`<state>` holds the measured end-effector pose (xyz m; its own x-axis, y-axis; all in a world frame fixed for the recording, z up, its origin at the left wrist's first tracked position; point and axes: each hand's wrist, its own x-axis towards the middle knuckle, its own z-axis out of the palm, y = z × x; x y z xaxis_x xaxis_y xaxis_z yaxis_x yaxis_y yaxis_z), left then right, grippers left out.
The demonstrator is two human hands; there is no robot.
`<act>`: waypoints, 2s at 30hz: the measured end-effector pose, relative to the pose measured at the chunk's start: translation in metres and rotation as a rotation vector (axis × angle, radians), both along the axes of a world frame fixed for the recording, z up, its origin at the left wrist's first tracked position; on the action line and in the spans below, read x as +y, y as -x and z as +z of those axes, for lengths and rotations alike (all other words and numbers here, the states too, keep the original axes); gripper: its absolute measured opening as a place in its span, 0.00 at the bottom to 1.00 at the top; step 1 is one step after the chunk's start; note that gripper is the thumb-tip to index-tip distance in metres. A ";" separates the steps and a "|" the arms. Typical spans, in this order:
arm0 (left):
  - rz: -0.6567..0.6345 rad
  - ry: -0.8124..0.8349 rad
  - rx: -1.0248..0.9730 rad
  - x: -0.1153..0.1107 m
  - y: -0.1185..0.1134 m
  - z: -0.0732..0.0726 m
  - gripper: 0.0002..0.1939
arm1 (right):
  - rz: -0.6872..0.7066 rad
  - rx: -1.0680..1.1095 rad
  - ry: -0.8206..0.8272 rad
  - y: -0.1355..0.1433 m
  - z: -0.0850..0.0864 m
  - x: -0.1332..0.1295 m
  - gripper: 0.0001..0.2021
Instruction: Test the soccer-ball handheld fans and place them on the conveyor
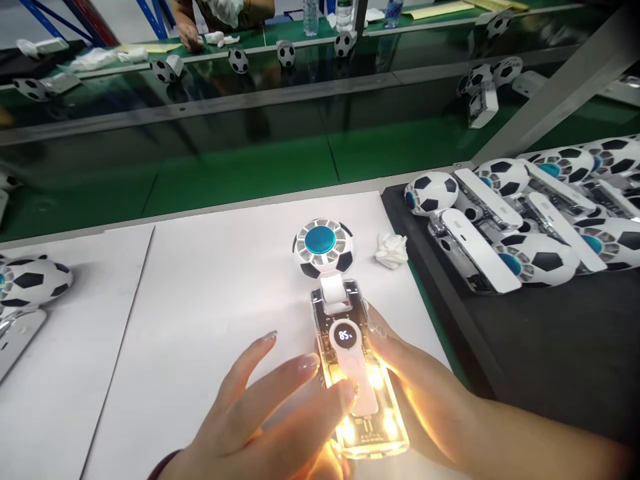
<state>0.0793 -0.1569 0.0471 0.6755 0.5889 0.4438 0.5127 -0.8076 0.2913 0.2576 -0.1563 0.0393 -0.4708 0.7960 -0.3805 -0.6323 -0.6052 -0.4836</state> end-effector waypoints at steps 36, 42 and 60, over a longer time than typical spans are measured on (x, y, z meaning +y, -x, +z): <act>-0.149 0.022 0.106 0.035 0.016 0.012 0.17 | -0.035 0.146 0.055 0.005 0.002 0.003 0.09; -0.202 -0.014 0.134 0.036 0.011 0.016 0.13 | -0.006 0.171 0.069 0.004 0.001 0.000 0.12; -0.259 0.056 0.220 0.036 0.011 0.020 0.15 | -0.011 0.102 0.127 0.006 0.003 0.000 0.09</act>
